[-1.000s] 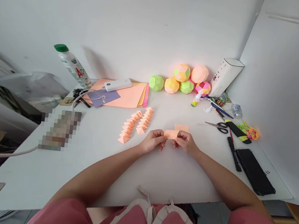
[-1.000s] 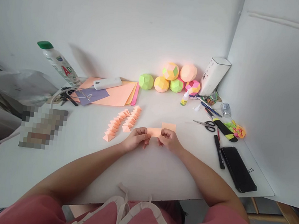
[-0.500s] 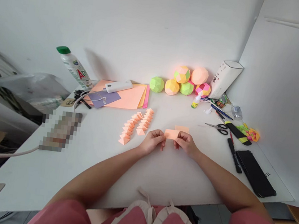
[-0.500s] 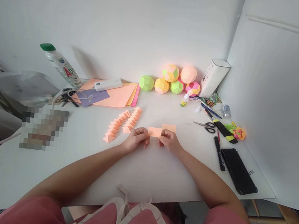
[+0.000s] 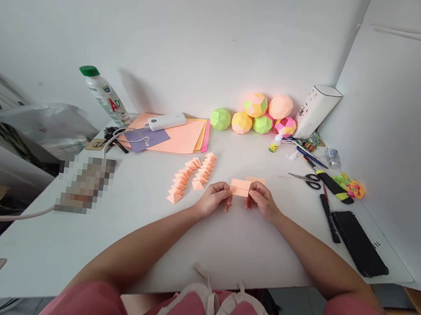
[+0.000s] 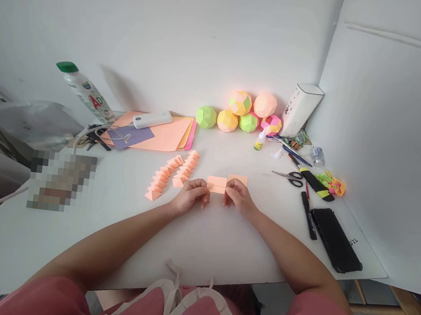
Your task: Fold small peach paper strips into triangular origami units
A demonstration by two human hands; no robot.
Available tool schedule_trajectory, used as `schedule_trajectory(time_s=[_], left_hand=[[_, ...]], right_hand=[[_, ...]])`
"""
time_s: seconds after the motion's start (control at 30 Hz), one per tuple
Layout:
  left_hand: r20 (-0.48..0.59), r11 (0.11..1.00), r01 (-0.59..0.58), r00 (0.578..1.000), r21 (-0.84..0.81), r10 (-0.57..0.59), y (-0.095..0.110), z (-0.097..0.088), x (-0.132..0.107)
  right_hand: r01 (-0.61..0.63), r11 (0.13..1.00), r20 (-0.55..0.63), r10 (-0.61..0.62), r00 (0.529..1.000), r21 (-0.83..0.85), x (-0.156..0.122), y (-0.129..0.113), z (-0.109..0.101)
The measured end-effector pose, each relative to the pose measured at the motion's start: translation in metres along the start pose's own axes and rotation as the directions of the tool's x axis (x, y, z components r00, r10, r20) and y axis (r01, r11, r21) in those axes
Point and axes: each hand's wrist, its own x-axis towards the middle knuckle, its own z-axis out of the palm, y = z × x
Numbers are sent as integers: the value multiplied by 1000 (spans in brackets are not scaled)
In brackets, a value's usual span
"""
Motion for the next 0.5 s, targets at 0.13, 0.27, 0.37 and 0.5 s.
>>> schedule_trajectory(time_s=[0.13,0.27,0.37,0.5], left_hand=[[48,998,25,998,63,-28,-1,0,-2],[34,997,2,999,71,-5,-1,1,-2],[-45,998,-27,999,63,30,0,2,-1],[-101,998,-46,994,53,51,0,3,0]], right_hand=[[-28,997,-21,26,999,-78,-1,0,2],[-72,976,-47,64,997,-204,-1,0,4],[-75,973,-25,71,997,-217,-1,0,4],[-55,968,24,63,998,-244,-1,-2,4]])
